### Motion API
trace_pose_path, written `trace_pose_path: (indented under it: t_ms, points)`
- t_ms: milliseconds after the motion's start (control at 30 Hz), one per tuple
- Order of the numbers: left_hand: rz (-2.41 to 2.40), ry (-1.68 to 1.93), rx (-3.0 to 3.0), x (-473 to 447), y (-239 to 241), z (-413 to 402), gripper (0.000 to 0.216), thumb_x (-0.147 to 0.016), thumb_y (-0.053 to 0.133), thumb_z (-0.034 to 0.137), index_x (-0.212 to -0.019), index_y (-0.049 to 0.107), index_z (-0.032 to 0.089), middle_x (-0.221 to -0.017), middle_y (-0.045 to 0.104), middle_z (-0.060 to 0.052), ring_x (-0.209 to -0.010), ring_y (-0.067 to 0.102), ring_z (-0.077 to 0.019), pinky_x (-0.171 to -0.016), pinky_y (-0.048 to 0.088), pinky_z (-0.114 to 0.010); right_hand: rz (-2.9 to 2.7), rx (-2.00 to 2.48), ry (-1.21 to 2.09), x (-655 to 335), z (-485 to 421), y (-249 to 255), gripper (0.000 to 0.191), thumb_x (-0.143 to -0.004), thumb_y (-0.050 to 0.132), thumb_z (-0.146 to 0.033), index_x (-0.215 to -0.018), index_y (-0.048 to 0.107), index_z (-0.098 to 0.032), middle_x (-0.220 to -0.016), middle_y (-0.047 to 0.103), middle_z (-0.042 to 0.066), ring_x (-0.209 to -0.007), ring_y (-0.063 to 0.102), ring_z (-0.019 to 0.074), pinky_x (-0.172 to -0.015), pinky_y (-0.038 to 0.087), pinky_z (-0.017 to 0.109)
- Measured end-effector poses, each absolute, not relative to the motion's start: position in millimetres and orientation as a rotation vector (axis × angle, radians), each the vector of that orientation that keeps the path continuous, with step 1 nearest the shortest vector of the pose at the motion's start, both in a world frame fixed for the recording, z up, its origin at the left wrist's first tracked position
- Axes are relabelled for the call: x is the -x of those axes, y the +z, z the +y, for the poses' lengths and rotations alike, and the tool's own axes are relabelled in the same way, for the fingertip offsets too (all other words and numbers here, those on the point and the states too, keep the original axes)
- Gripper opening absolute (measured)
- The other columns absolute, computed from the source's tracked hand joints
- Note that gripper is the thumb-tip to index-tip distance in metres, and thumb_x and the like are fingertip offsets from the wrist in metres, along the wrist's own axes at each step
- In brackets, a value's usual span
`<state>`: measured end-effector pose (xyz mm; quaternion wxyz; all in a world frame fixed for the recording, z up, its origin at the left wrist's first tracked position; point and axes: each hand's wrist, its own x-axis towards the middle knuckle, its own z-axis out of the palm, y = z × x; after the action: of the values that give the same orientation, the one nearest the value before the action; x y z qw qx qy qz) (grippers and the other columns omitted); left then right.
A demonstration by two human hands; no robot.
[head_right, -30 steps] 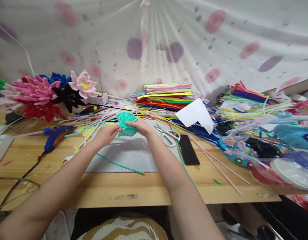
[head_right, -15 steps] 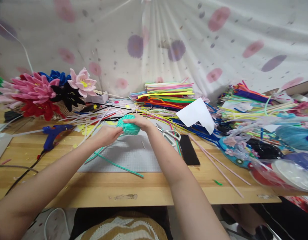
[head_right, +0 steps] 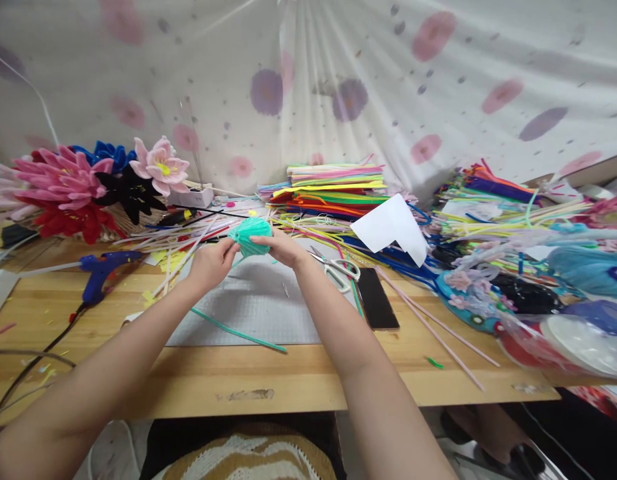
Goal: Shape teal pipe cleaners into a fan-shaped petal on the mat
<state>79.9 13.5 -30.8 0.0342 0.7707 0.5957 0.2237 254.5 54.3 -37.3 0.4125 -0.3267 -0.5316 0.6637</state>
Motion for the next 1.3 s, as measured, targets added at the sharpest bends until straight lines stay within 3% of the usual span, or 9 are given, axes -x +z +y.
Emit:
trace_pose_path:
  t_ms: [167, 233, 367, 467, 633, 833, 1300]
  points:
    - [1.733, 1.214, -1.742, -95, -44, 21, 0.027, -0.085, 0.042, 0.031, -0.071, 0.06, 0.018, -0.071, 0.063, -0.004, -0.067, 0.055, -0.0168, -0.058, 0.031, -0.026, -1.089, 1.305, 0.817, -238, 48, -58, 0.027, -0.069, 0.063, -0.039, -0.081, 0.051, -0.018, -0.082, 0.059, 0.001, -0.074, 0.052, 0.0111, -0.072, 0.042, 0.025]
    - [1.553, 1.386, -1.342, -106, -49, 26, 0.024, -0.083, 0.044, 0.029, -0.066, 0.057, 0.018, -0.064, 0.059, -0.002, -0.062, 0.053, -0.014, -0.059, 0.035, -0.024, -1.221, 1.292, 0.662, -228, 37, -60, 0.022, -0.074, 0.056, -0.039, -0.076, 0.05, -0.018, -0.077, 0.057, 0.0, -0.069, 0.05, 0.0107, -0.068, 0.041, 0.024]
    - [1.173, 1.493, -0.632, -127, -51, 32, 0.018, -0.08, 0.049, 0.023, -0.066, 0.056, 0.016, -0.062, 0.056, 0.001, -0.057, 0.052, -0.0091, -0.062, 0.041, -0.022, -1.721, 1.345, 0.741, -212, 16, -52, 0.015, -0.077, 0.055, -0.035, -0.077, 0.055, -0.02, -0.076, 0.06, 0.0, -0.065, 0.051, 0.0116, -0.064, 0.038, 0.025]
    - [1.04, 1.479, -0.477, -134, -46, 31, 0.014, -0.078, 0.053, 0.021, -0.068, 0.06, 0.014, -0.07, 0.061, -0.001, -0.064, 0.056, -0.008, -0.065, 0.043, -0.02, -1.85, 1.507, 0.734, -208, 13, -48, 0.014, -0.083, 0.048, -0.032, -0.084, 0.057, -0.022, -0.08, 0.062, 0.003, -0.069, 0.053, 0.0152, -0.064, 0.036, 0.027]
    - [1.044, 1.389, -0.499, -129, -41, 27, 0.012, -0.076, 0.057, 0.022, -0.07, 0.063, 0.014, -0.071, 0.064, -0.003, -0.062, 0.058, -0.0094, -0.06, 0.043, -0.021, -1.85, 1.479, 0.762, -210, 20, -53, 0.024, -0.089, 0.038, -0.033, -0.076, 0.054, -0.022, -0.071, 0.058, 0.002, -0.068, 0.052, 0.0157, -0.064, 0.033, 0.026]
    - [1.179, 1.414, -0.558, -123, -31, 26, 0.015, -0.07, 0.064, 0.022, -0.061, 0.062, 0.011, -0.056, 0.061, -0.002, -0.042, 0.046, -0.0061, -0.044, 0.031, -0.02, -1.925, 1.24, 0.825, -213, 21, -56, 0.03, -0.089, 0.036, -0.033, -0.064, 0.045, -0.02, -0.065, 0.051, -0.001, -0.064, 0.046, 0.0117, -0.063, 0.031, 0.023]
    - [1.312, 1.5, -0.912, -115, -61, 35, 0.021, -0.068, 0.06, 0.032, -0.056, 0.06, 0.014, -0.042, 0.051, 0.003, -0.038, 0.043, -0.0094, -0.043, 0.033, -0.022, -2.084, 1.143, 0.822, -225, 20, -52, 0.031, -0.089, 0.036, -0.032, -0.062, 0.045, -0.019, -0.062, 0.05, -0.002, -0.061, 0.045, 0.0106, -0.062, 0.031, 0.022]
